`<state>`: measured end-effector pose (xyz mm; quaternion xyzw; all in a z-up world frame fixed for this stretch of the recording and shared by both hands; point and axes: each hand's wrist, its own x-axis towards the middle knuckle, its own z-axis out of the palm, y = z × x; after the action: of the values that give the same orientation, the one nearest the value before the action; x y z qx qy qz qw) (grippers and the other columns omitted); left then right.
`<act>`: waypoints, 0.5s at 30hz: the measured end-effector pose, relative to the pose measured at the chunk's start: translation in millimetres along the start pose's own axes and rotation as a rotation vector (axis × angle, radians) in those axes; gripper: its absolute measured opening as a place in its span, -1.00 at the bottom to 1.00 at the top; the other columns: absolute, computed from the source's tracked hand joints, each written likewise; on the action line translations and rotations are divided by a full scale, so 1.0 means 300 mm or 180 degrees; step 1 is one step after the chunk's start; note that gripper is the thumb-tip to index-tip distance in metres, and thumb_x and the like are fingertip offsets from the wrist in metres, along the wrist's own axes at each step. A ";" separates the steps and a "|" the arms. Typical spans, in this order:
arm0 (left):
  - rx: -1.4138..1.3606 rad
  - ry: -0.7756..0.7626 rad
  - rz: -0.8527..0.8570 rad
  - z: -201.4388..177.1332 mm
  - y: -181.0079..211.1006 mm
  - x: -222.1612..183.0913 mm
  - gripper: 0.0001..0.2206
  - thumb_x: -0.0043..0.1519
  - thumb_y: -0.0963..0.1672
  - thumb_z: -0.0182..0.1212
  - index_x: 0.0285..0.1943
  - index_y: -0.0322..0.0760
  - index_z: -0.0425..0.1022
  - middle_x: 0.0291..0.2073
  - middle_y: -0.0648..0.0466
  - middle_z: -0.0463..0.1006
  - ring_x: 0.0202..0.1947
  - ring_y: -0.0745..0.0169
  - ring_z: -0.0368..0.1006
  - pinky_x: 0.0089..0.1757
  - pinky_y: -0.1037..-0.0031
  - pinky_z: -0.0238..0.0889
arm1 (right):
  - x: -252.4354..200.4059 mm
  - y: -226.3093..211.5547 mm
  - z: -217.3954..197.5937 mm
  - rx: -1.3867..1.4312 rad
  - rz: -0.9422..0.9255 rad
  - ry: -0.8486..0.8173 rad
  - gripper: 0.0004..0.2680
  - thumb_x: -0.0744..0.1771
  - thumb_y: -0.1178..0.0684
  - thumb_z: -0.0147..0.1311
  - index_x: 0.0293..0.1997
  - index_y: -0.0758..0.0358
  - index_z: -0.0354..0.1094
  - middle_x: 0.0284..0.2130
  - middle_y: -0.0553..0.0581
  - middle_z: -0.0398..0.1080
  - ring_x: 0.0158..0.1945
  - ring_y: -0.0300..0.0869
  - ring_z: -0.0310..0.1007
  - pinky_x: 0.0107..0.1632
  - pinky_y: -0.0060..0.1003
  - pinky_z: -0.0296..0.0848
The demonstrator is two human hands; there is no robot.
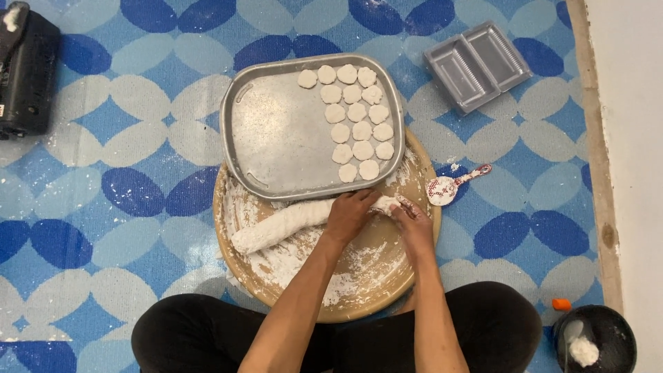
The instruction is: A person is portioning a long roll of white dough into small, flat discs and arranging them on a metal tray while sitting on the floor.
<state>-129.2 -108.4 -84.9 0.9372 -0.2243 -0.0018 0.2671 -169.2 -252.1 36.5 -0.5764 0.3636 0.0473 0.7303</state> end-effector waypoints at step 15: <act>0.0382 -0.0046 0.0309 -0.006 -0.017 0.005 -0.65 0.21 0.00 0.26 0.21 0.22 0.44 0.05 0.19 0.54 -0.14 0.02 0.61 -0.10 0.32 0.44 | 0.179 0.193 -0.082 -0.1897 -0.0428 0.0164 -0.73 0.17 0.07 0.36 -0.07 -0.02 0.56 -0.30 0.00 0.57 -0.21 -0.22 0.55 -0.08 -0.26 0.49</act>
<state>-125.6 -104.3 -85.6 0.9395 -0.2712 0.0179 0.2086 -169.9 -273.2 -43.3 -0.7890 0.3132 0.0887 0.5211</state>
